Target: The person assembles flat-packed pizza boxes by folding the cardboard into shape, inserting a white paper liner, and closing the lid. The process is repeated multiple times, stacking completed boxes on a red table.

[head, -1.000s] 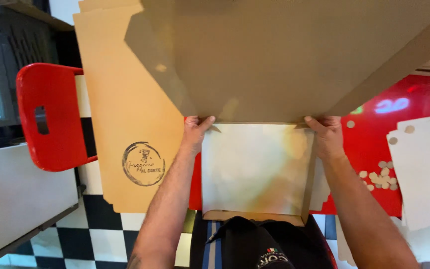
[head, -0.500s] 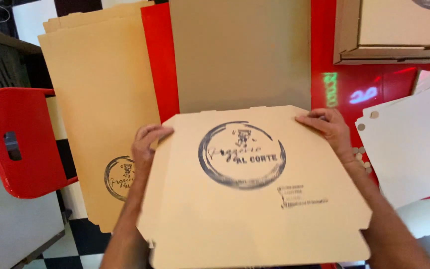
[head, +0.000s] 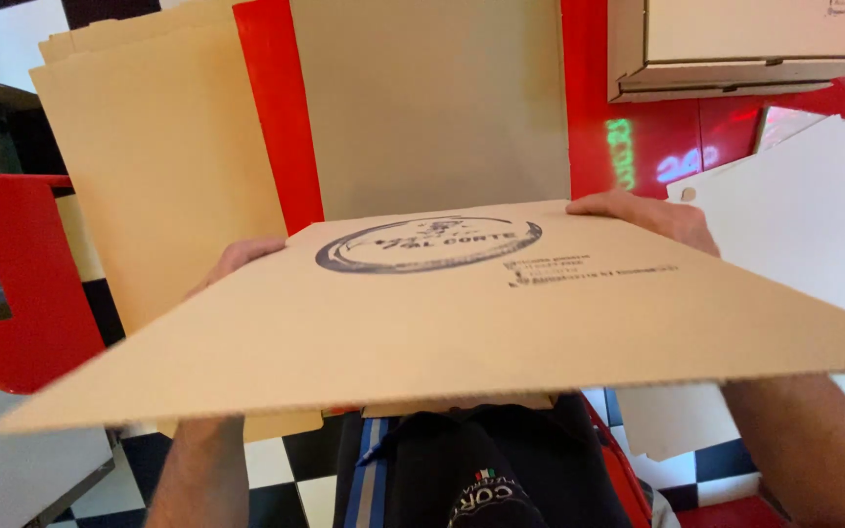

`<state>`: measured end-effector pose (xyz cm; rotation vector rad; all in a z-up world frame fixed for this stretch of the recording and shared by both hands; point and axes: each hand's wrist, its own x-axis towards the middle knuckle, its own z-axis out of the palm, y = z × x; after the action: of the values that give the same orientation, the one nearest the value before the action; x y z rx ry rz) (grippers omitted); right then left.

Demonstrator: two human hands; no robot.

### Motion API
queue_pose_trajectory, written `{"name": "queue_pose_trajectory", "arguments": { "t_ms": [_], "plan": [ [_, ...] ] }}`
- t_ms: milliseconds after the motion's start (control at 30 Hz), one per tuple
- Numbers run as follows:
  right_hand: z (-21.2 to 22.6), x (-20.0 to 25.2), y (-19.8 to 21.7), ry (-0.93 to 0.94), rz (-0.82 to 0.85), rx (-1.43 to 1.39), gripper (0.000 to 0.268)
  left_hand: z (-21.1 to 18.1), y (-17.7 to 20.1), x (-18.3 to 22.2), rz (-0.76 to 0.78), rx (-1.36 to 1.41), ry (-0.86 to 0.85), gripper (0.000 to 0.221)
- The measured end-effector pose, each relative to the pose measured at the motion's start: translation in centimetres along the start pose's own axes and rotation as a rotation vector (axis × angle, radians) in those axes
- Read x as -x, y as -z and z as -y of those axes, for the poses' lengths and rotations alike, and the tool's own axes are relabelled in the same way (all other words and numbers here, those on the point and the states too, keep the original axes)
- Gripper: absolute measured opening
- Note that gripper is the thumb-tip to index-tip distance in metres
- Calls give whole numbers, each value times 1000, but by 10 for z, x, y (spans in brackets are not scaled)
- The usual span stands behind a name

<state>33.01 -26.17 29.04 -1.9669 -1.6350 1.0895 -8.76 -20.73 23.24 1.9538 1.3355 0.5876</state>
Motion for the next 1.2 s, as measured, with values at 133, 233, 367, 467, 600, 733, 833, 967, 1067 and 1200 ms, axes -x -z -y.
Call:
{"name": "queue_pose_trajectory", "arguments": {
  "t_ms": [133,233,367,467,600,733,833,967,1067,1200],
  "plan": [
    [-86,40,-59,124,-42,23,43,7,-34,42,54,-23,46,47],
    [-106,71,-80,251,-101,51,45,10,-48,74,91,-37,63,56],
    [-141,127,-90,5,91,160,75,8,-35,138,216,-156,77,65],
    [-154,155,-82,-50,337,474,80,-8,-19,146,383,-212,112,72],
    [-105,127,-68,108,385,110,127,-31,-18,109,475,-115,191,122],
    [-125,108,-91,205,417,-57,149,-6,-35,104,650,-89,303,142],
    [-143,114,-115,231,431,-272,150,25,-54,121,534,47,104,143],
    [-153,102,-143,117,366,-64,134,48,-84,120,603,-86,224,130],
    [-150,102,-154,151,321,-43,134,62,-100,125,681,-128,304,133],
    [-143,97,-160,98,292,-8,133,82,-115,139,526,-146,112,129]
  ]
}}
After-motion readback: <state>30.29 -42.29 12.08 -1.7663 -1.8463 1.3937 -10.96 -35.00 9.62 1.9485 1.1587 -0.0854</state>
